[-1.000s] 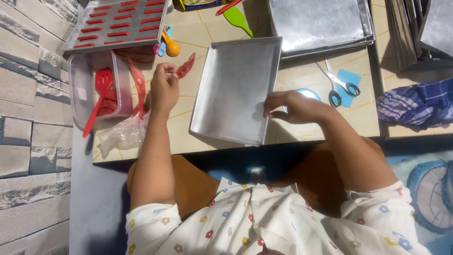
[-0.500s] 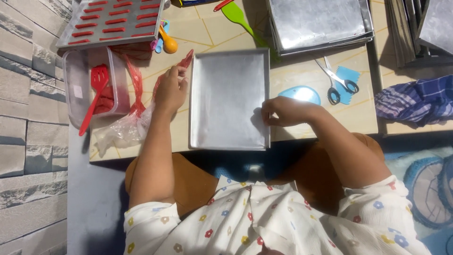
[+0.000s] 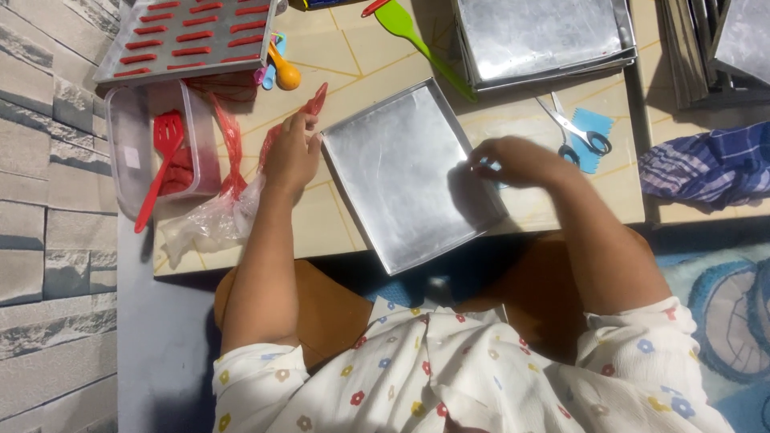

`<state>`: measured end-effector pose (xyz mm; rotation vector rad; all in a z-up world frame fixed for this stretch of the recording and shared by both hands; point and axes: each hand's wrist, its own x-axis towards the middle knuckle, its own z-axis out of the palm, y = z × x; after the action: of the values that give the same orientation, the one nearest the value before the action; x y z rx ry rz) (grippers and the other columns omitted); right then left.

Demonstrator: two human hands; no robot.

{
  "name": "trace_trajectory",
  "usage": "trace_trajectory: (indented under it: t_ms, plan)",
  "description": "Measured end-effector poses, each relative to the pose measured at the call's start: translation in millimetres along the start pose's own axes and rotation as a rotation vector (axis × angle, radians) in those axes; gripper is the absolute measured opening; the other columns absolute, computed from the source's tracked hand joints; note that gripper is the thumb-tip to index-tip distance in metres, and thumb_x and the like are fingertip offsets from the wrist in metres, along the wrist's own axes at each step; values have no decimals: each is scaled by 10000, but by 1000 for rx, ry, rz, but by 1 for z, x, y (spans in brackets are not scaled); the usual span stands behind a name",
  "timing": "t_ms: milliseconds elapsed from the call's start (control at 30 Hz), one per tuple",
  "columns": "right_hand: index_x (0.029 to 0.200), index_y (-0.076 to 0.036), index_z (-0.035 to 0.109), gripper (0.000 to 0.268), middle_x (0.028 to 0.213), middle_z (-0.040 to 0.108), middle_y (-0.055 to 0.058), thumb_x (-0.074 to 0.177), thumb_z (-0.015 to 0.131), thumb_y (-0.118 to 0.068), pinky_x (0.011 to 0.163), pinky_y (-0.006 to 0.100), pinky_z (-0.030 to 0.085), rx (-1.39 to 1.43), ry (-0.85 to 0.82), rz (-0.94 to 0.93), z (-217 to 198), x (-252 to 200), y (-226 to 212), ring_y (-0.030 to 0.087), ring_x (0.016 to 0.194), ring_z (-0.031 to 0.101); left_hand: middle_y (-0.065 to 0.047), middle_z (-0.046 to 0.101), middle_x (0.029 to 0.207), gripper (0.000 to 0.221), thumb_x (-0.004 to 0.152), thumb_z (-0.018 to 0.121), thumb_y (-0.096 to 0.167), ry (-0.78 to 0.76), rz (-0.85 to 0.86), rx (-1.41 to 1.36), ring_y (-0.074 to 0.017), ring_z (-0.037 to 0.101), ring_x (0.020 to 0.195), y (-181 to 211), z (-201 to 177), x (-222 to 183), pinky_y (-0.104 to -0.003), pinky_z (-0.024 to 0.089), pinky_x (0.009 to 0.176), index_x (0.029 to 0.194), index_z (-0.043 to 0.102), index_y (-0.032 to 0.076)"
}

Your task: Smoothing piped dough strips on a baking tray using a scraper and cleaning a tray with a cloth.

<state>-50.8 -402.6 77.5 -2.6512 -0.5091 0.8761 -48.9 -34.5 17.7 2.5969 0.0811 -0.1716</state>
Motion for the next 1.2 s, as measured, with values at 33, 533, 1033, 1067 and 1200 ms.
trace_trajectory:
  t_ms: [33,533,1033,1067,1200]
  plan:
    - [1263,-10,688,337,1178,734,252,988,619,-193,984,539,537,3,1,3,-14,-15,-1,416,1168,683,-130,619,1287,282,1055,554,161,-3,3,1,-292,682,1147,4,-2,-3,-440,553,952,1335,556,134]
    - [1701,-477,183,992,1543,-255,142,937,815,-451,1237,837,126,566,615,1287,61,-67,331,536,1424,-193,-122,530,1478,439,1059,501,227,-262,-51,-8,-332,579,1268,32,-26,-13,-485,516,956,1485,467,126]
    - [797,-210,686,239,756,724,10,903,788,-398,535,365,525,-44,1120,1181,96,-55,508,206,619,687,-124,548,1467,451,1056,517,259,-247,-18,2,-327,580,1267,13,-15,-7,-478,510,934,1488,455,143]
    - [854,-135,712,220,796,745,100,985,725,-312,525,454,534,-129,1227,1016,83,-65,500,305,650,718,-118,540,1485,451,1057,519,252,-245,-13,14,-334,572,1280,17,-17,-9,-476,513,940,1488,457,134]
    - [1151,81,588,245,1083,672,426,980,680,-68,681,655,509,-196,884,706,31,-97,427,617,859,661,-99,496,1539,449,1062,499,249,-268,-26,17,-346,553,1297,28,-23,-15,-489,520,952,1491,453,123]
